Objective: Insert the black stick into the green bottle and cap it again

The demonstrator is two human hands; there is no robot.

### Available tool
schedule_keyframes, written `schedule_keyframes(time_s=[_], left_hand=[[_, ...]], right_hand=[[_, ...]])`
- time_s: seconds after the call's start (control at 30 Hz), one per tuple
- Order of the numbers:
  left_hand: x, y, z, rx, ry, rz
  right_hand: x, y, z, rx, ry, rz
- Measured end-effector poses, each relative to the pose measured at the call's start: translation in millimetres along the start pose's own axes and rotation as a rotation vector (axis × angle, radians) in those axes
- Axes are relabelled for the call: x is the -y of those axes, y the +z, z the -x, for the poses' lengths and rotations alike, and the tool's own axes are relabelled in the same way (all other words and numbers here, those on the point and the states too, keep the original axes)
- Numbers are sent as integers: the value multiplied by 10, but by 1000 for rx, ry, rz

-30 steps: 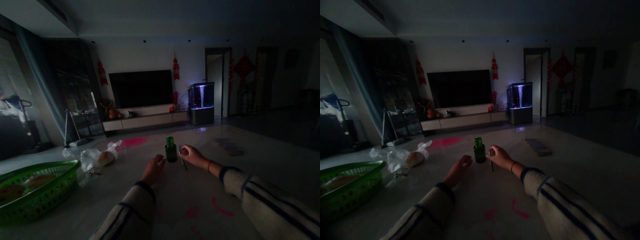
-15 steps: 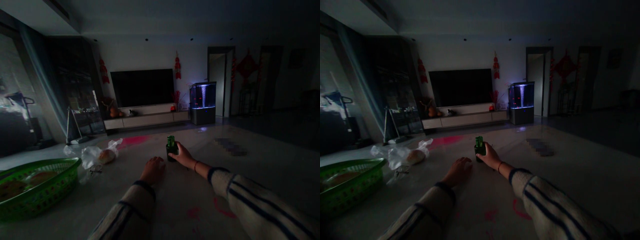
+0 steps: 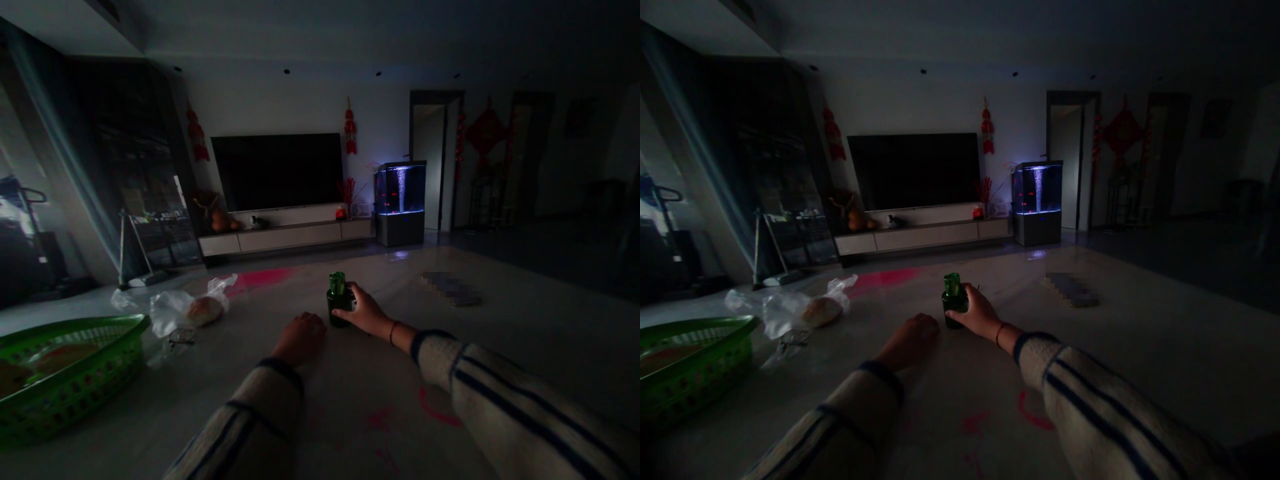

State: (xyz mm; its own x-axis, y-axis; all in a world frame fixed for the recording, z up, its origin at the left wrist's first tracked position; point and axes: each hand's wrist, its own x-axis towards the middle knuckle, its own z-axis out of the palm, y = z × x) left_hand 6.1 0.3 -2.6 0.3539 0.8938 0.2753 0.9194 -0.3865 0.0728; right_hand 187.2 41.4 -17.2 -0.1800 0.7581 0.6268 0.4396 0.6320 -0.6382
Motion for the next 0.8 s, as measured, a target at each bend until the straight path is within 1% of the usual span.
schedule_keyframes(time_s=[0.2, 0.37, 0.6, 0.8], left_hand=[[38, 46, -14, 4, 6, 8], [81, 95, -22, -7, 9, 25], [77, 110, -22, 25, 30, -58], [68, 111, -2, 30, 11, -77]], right_hand=[[65, -73, 40, 60, 38, -14], [134, -132, 81, 116, 27, -47], [214, -188, 114, 143, 39, -32], [219, -188, 120, 157, 48, -21]])
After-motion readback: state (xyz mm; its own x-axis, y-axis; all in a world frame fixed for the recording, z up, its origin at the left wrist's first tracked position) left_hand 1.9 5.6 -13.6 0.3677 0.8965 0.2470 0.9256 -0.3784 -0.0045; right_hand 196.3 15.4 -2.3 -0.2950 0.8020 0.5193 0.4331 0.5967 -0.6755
